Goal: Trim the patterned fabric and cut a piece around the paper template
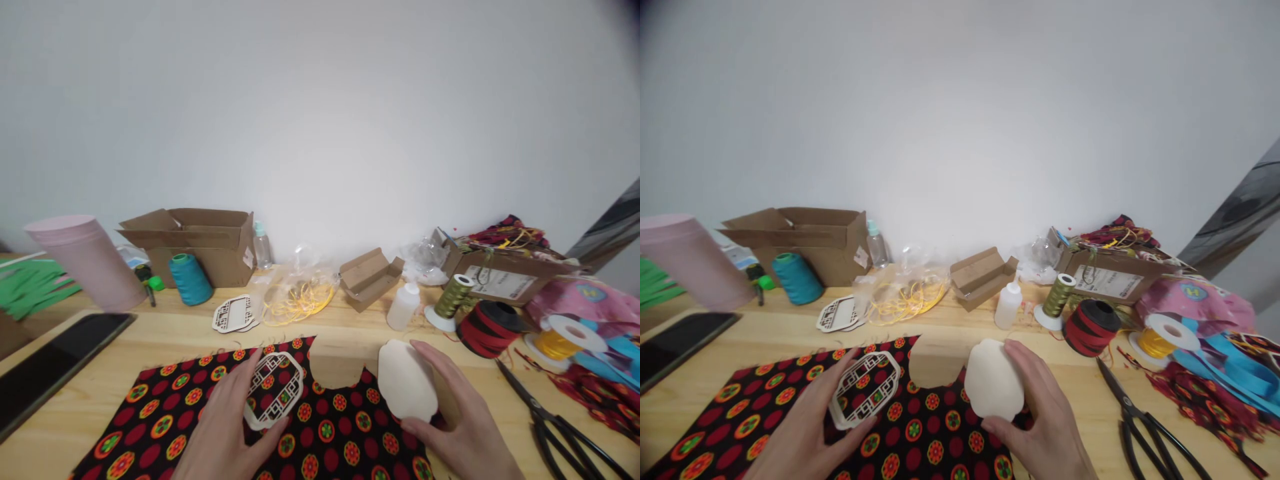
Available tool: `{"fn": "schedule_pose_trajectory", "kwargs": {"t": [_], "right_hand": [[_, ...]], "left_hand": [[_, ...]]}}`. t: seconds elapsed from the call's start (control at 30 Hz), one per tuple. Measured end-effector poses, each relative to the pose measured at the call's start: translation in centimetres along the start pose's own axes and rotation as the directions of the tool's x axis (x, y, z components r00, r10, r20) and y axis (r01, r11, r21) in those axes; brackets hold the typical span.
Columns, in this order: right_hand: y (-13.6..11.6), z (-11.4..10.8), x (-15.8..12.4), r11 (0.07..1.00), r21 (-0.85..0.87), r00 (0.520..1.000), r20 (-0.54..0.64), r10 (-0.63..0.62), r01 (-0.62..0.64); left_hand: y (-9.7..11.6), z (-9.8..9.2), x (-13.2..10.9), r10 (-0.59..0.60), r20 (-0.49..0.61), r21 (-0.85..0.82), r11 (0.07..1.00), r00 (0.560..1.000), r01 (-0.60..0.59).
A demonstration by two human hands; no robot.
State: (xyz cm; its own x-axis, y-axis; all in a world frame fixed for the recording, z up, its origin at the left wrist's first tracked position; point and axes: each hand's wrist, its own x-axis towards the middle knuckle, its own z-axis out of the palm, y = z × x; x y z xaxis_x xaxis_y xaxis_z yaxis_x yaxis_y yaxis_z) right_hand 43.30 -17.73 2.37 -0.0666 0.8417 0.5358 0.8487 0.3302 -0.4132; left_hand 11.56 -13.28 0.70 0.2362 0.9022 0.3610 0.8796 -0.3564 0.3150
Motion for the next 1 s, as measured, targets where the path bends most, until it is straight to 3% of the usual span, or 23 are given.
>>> {"fn": "schedule_pose_trajectory", "kwargs": {"t": [0.27,0.43,0.57,0.7,0.77,1.0], "right_hand": [[-0.3,-0.3,0.0,1.0,0.03,1.0,0.005,0.002,-0.003],[-0.7,-0.5,0.0,0.991,0.135,0.999,0.039,-0.025,0.019],[-0.7,-0.1,-0.2,0.987,0.158,0.985,0.171,-0.012,-0.015],[-0.5,0.7,-0.5,0.992,0.06,0.924,0.373,0.08,-0.11],[-0.5,0.8,-0.5,0.987,0.035,0.899,0.42,0.127,-0.155],[-0.9,-0.1,-0.3,0.959,0.208,0.947,0.297,0.124,-0.19]], "left_hand": [[0.3,-0.5,0.2,-0.033,-0.042,-0.06,0.998,0.999,0.031],[0.0,-0.3,0.0,-0.067,-0.072,-0.087,0.994,0.995,0.061],[0.0,-0.2,0.0,-0.04,-0.047,-0.081,0.996,0.998,0.036],[0.1,-0.3,0.2,0.022,-0.05,-0.024,0.999,0.999,-0.023],[0.2,-0.3,0.3,0.085,-0.067,0.019,0.996,0.994,-0.083],[0.1,-0.2,0.3,0.117,-0.081,0.038,0.993,0.99,-0.114]]}}
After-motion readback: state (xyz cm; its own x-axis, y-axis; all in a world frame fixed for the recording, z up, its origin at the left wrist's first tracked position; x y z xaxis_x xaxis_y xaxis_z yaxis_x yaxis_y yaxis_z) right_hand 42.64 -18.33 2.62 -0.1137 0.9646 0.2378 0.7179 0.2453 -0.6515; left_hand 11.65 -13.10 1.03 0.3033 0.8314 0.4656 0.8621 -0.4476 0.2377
